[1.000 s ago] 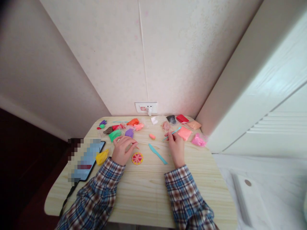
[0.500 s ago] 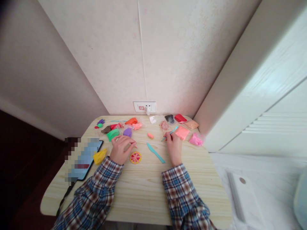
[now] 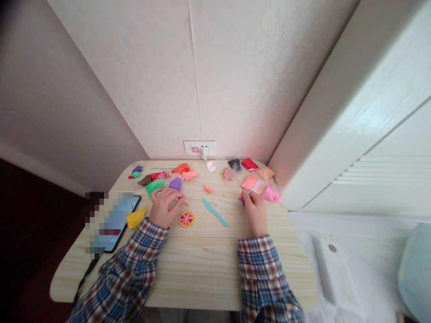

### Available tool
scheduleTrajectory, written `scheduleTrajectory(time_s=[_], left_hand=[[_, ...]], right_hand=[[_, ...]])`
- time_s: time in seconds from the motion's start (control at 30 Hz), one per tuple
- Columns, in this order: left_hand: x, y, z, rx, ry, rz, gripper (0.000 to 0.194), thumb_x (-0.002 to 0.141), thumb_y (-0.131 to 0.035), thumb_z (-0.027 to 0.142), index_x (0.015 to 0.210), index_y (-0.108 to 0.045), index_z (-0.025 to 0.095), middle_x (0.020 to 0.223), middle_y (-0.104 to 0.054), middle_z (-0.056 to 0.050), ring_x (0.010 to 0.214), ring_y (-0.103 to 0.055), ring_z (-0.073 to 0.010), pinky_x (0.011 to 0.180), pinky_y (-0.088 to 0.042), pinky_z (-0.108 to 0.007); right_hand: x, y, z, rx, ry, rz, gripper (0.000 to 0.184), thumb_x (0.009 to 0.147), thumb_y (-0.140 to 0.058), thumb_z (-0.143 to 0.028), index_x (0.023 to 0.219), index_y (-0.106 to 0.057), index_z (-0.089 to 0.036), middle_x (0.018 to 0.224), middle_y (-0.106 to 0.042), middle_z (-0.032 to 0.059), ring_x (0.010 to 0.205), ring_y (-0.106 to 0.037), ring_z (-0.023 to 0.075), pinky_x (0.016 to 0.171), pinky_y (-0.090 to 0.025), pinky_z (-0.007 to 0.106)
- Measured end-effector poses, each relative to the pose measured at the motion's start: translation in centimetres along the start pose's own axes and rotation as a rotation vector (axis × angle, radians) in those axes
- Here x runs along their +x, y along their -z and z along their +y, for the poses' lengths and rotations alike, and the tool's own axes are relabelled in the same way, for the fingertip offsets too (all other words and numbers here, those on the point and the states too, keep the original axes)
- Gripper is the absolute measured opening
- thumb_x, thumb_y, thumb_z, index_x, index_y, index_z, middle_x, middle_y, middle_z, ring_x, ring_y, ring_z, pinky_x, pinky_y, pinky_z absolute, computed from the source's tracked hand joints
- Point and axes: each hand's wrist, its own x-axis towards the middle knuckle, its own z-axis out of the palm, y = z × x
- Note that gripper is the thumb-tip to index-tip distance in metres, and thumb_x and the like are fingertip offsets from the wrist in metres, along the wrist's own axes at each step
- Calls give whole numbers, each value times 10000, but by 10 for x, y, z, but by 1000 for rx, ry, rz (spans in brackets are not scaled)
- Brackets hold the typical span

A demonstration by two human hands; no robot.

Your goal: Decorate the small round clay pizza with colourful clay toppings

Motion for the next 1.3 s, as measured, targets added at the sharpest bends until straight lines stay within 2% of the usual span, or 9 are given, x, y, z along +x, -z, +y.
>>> scheduleTrajectory(time_s=[0.1,0.23,0.33,0.43,0.6,0.77,0.93,1.03,1.3], left_hand=[[0,0,0,-1,-17,2,135,835,-552,224,720,-624,214,793,-681,8,857,-601,-188,900,-261,-414],[0,0,2,4,-17,-16,142,835,-547,230,720,-627,212,800,-685,0,862,-599,-190,902,-268,-410],[1,1,2,3,-2,-12,138,833,-544,231,723,-625,209,799,-688,-7,853,-600,-193,902,-270,-415],[1,1,2,1,2,5,130,827,-547,230,722,-621,211,791,-688,-6,849,-604,-196,897,-270,-420],[1,2,1,-4,10,18,136,829,-542,237,718,-615,209,781,-687,-5,839,-608,-197,894,-272,-422],[1,3,2,-9,4,21,121,820,-557,222,715,-616,205,775,-683,1,836,-606,-196,894,-270,-424],[1,2,2,-12,15,9,114,819,-563,218,716,-610,208,777,-688,-3,841,-604,-195,896,-266,-424],[1,1,1,-22,7,27,108,814,-573,210,714,-613,205,774,-687,1,843,-605,-193,889,-261,-424],[0,1,3,-37,-4,7,117,822,-568,202,713,-612,202,773,-677,17,844,-600,-179,896,-250,-411]], right_hand=[[-11,8,-2,-71,37,-104,370,811,-451,-455,615,-572,-165,529,-507,-8,546,-470,135,545,-342,261],[-19,10,-10,-192,137,-107,349,841,-401,-408,614,-536,-181,548,-504,-6,549,-459,138,549,-326,269],[-22,11,-12,-234,193,-144,293,859,-370,-349,715,-565,-185,623,-548,12,602,-492,154,592,-364,280],[-25,15,-11,-265,271,-213,225,838,-426,-322,796,-602,-188,762,-580,43,692,-519,172,646,-402,298],[-31,16,-8,-317,282,-344,153,791,-530,-304,793,-631,-189,843,-540,47,660,-491,153,613,-413,293],[-26,10,-10,-301,308,-332,141,799,-523,-279,766,-617,-180,828,-538,43,698,-498,156,641,-407,286],[-1,-7,-15,-321,319,-211,144,779,-525,-264,745,-625,-166,775,-541,38,661,-477,153,638,-388,287],[10,-18,-16,-350,323,-191,151,770,-532,-261,745,-641,-159,768,-553,41,699,-498,163,668,-390,292],[11,-22,-13,-347,346,-181,154,776,-541,-265,706,-633,-163,756,-565,46,676,-505,162,640,-385,288]])
